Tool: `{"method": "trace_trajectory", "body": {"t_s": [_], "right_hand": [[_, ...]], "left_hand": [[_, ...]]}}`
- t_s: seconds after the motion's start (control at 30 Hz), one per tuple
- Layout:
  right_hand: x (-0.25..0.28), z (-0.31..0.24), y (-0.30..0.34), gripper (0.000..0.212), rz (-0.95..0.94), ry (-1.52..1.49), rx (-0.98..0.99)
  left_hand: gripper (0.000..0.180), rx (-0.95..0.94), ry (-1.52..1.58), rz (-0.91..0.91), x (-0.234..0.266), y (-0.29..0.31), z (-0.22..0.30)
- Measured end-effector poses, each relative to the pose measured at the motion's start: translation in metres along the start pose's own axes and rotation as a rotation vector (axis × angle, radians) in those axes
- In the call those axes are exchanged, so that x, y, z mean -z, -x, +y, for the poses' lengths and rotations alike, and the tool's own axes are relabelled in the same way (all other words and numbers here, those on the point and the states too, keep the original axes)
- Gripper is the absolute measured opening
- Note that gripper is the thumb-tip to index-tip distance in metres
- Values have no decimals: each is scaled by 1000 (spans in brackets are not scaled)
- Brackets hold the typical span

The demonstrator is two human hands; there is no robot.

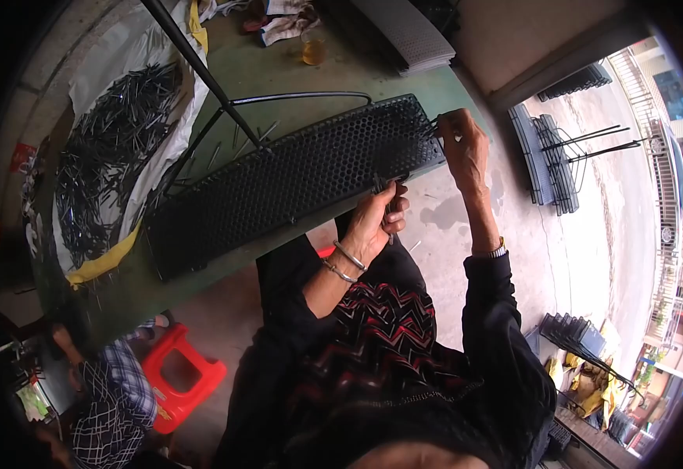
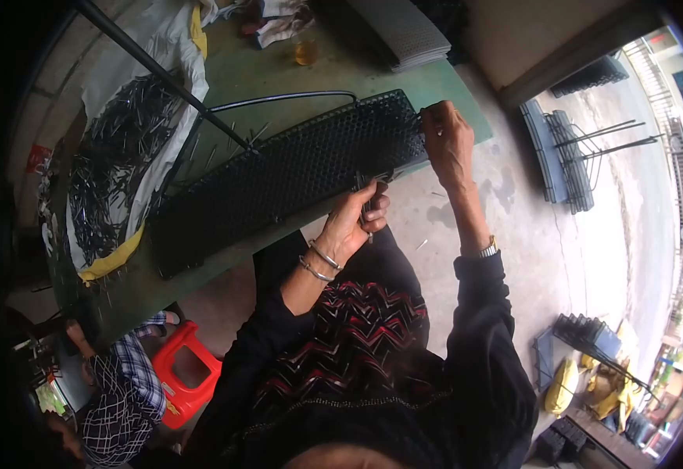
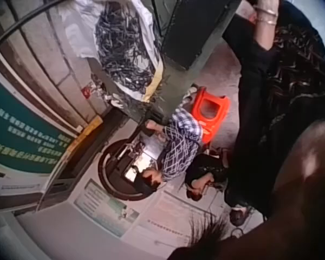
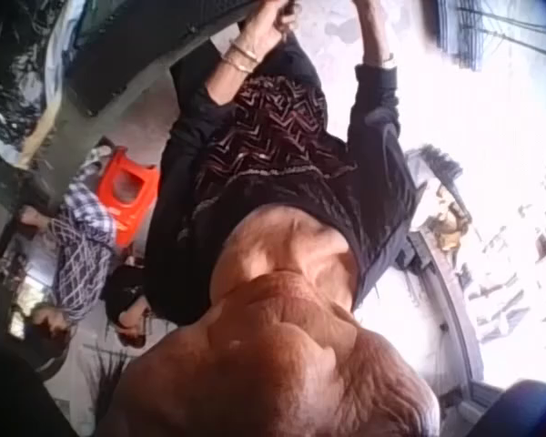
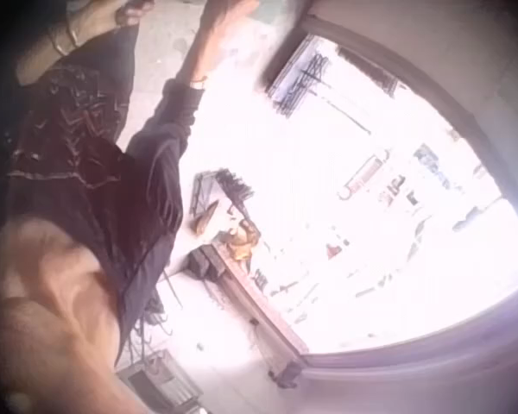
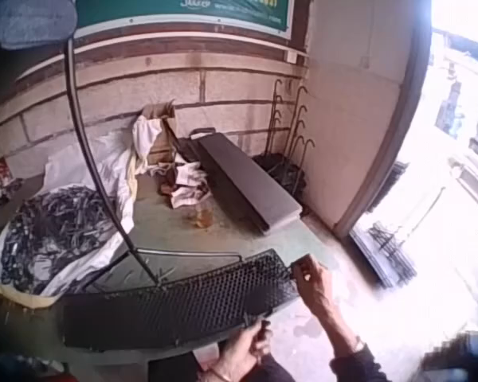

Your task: Inserting small metal rods into a perforated metal mesh panel.

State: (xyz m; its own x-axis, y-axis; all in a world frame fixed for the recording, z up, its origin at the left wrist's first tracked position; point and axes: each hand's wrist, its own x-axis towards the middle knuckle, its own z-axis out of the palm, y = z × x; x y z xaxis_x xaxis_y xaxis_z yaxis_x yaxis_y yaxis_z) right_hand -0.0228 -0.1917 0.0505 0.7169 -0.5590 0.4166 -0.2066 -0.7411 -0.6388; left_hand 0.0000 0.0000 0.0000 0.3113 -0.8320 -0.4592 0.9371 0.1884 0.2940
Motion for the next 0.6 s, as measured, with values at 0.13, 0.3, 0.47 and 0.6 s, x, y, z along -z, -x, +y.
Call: {"method": "trace_trajectory", "body": {"t_s": [0.13,0.3,0.47,0.6], "right_hand": [[-4,2,2,10,-1,-32,-2],[-9,2,1,10,20,-4,28],[-12,6,6,9,66,73,63],[-16,-1,10,8,111,127,107]], "left_hand": [[20,2,10,-5,1,2,0],[20,3,7,12,-1,2,2],[21,7,13,-2,-2,0,1],[21,7,26,1,-2,0,1]]}}
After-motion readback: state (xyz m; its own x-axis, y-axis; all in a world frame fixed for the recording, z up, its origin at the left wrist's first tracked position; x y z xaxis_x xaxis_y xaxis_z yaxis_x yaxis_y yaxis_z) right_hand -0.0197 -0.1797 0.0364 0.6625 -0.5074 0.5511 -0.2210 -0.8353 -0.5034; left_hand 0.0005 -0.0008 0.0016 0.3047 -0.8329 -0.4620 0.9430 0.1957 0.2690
